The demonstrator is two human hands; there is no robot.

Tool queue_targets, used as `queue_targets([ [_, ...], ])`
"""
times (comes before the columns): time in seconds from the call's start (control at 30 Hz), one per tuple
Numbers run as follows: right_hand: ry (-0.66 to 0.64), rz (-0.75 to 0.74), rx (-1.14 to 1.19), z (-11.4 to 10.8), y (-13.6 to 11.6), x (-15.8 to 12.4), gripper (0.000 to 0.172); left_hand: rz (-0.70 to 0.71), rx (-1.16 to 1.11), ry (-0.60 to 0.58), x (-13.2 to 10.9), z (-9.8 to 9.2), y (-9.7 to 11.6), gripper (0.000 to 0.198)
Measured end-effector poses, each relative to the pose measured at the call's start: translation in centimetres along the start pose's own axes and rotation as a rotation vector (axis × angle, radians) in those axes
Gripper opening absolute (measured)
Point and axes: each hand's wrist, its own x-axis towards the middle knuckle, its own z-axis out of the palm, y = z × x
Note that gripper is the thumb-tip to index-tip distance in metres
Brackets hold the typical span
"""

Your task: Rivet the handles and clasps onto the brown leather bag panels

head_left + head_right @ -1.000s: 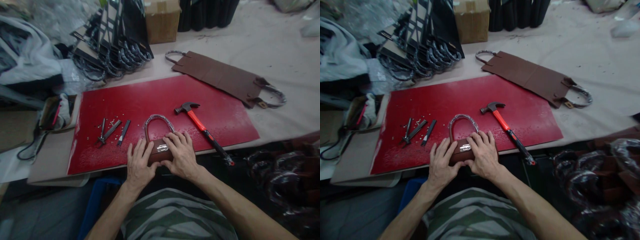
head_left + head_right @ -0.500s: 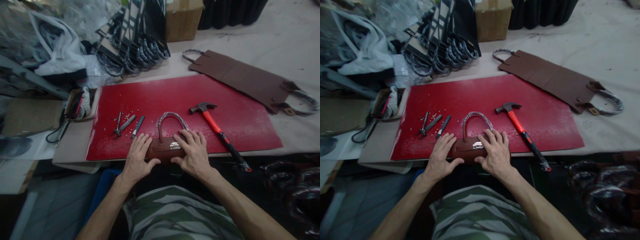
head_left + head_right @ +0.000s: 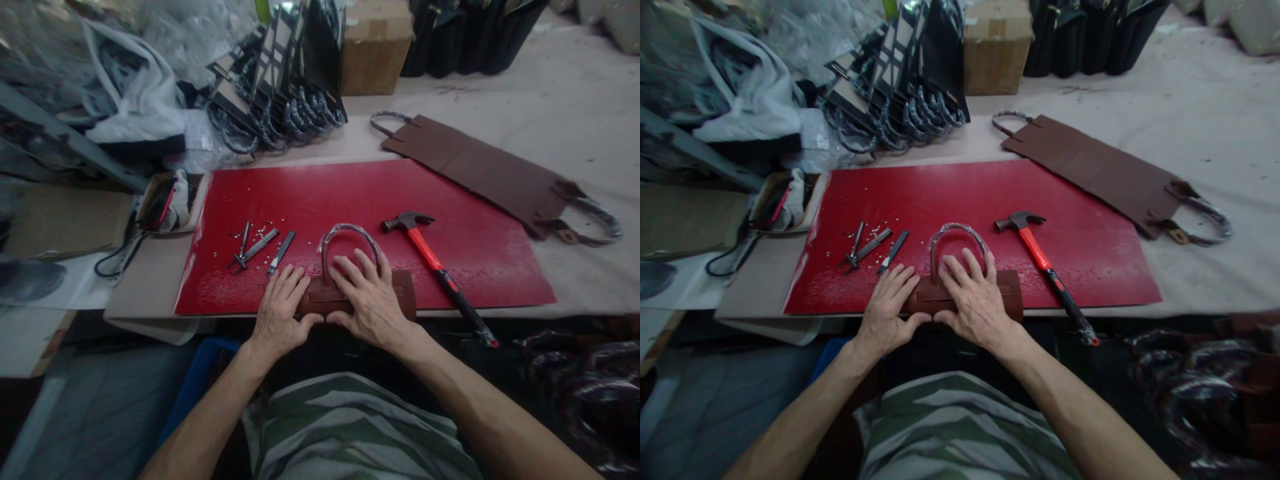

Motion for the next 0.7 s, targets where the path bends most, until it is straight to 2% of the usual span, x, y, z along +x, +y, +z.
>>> queue_targets([
  [0.17, -0.01, -0.064, 0.061, 1.1, 0.1, 0.1, 0.074, -0.003, -0.012, -0.021, 0.0, -0.1, 0.0, 0.065],
  [0.37, 0.0, -0.039, 0.126, 1.0, 0.1, 0.0, 0.071, -0.028, -0.113, -0.058, 0.0, -0.7, -0.3, 0.058],
  [0.47, 0.022, -0.028, 0.16, 1.0, 0.1, 0.1, 0.07, -0.056, -0.218, 0.01, 0.0, -1.4, -0.4, 0.043],
  [0.57, 0.05, -0.006, 0.199, 1.1, 0.1, 0.2, 0.067, -0.096, -0.201, 0.143, 0.2, -2.6, -1.0, 0.027],
  [0.7, 0.079, 0.03, 0.243, 1.1, 0.3, 0.7, 0.062, -0.3, -0.093, 0.317, 0.9, -4.8, -3.5, 0.019],
])
